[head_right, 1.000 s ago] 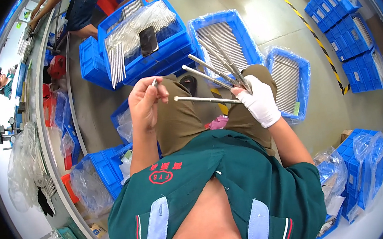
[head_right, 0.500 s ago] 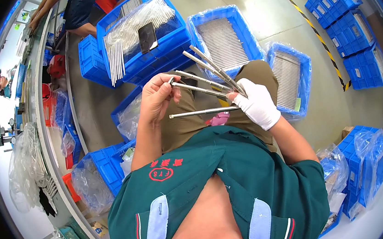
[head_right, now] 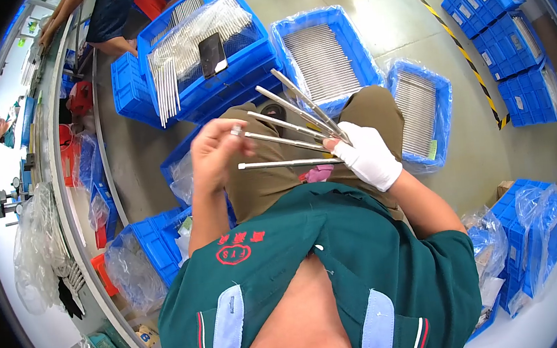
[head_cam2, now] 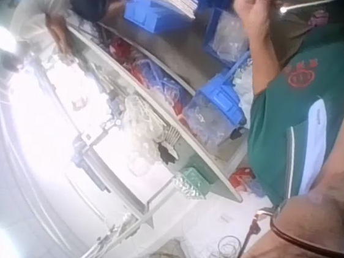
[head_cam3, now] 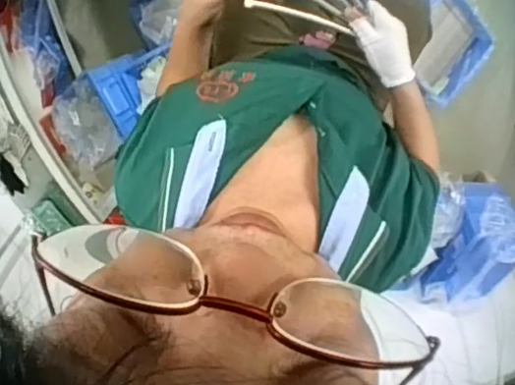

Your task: The person sorts and organizes small metal tubes into blue crates by hand.

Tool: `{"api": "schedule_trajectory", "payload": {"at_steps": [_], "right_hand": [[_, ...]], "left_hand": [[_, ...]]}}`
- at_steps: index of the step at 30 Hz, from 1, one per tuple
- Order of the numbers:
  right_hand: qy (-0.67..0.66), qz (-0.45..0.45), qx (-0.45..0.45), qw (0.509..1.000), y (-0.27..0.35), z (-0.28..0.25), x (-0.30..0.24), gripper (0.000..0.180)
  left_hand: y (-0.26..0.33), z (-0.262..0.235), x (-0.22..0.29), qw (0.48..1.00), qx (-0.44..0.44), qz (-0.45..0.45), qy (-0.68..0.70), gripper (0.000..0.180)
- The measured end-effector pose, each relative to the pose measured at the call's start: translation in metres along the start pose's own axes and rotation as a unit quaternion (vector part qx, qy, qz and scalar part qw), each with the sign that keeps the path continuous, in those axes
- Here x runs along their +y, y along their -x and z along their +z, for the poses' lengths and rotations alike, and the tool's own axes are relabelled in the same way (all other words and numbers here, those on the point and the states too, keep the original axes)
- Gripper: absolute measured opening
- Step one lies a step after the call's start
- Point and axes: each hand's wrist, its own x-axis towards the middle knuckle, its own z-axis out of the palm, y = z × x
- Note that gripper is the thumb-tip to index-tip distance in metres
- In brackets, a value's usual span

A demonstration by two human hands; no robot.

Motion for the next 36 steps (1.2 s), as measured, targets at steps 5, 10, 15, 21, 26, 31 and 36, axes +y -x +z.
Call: {"api": "schedule_trajectory", "payload": {"at_steps": [5,10,15,21,26,31,36], "right_hand": [[-0.005,0.024,-0.042,0.999,0.001,0.002,-0.004,0.032],[0.003,0.012,-0.052,0.999,0.003,0.003,-0.006,0.033],[-0.158,0.137,-0.092,0.974,0.007,0.003,-0.005,0.029],[-0.173,0.150,-0.099,0.968,0.012,0.001,-0.010,0.029],[-0.126,0.115,-0.090,0.981,0.011,0.006,-0.007,0.032],[0.006,0.010,-0.069,0.998,0.005,0.014,-0.014,0.033],[-0.004,0.006,-0.082,0.997,0.009,0.011,-0.010,0.033]], "left_hand": [[-0.009,0.005,-0.011,0.992,0.040,-0.014,0.119,0.031],[-0.008,-0.004,-0.019,0.990,-0.034,-0.021,0.132,0.032],[-0.015,-0.009,-0.025,0.985,-0.088,-0.006,0.150,0.033],[-0.019,-0.009,-0.024,0.987,-0.096,0.010,0.132,0.034],[-0.015,-0.002,-0.023,0.993,-0.092,-0.022,0.074,0.028],[-0.009,0.023,-0.037,0.978,-0.131,-0.113,0.115,0.027],[0.001,0.006,-0.026,0.992,-0.079,-0.087,0.043,0.023]]}}
